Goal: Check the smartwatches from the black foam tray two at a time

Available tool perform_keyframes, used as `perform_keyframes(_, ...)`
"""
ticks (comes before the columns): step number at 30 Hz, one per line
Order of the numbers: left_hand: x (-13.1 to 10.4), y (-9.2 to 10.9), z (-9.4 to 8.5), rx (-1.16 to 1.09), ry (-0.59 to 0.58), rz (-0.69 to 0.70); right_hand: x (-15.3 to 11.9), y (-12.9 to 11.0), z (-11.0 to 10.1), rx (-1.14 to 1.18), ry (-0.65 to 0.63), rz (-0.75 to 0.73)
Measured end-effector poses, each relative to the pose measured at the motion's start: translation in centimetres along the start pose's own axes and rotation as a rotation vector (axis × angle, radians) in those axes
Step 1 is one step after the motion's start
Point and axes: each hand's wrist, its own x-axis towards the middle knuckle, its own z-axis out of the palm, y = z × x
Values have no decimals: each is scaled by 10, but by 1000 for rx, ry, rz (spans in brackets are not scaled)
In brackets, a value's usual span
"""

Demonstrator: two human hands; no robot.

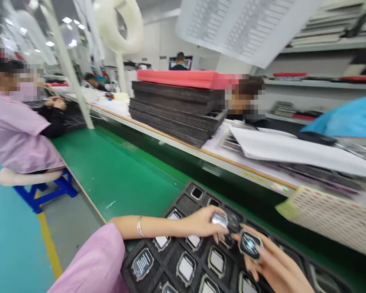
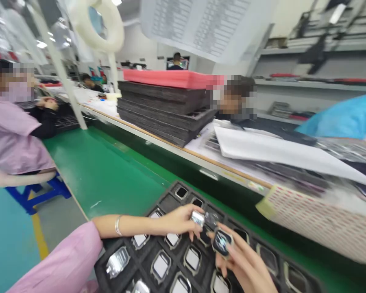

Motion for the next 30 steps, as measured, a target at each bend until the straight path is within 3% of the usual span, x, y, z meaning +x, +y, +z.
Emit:
perform_keyframes(6,-10,-3,2,-166,-35,-55,-7,-2,11,196,-46,44)
perform_keyframes(14,-17,-4,4,-164,-75,-90,-14,0,10,197,8,49)
perform_keyframes(23,-16,-7,3,-126,-82,-90,-13,10,4,150,-56,30)
perform_keyframes(30,-18,-5,5,-82,-120,-114,-12,13,3,80,-1,46)
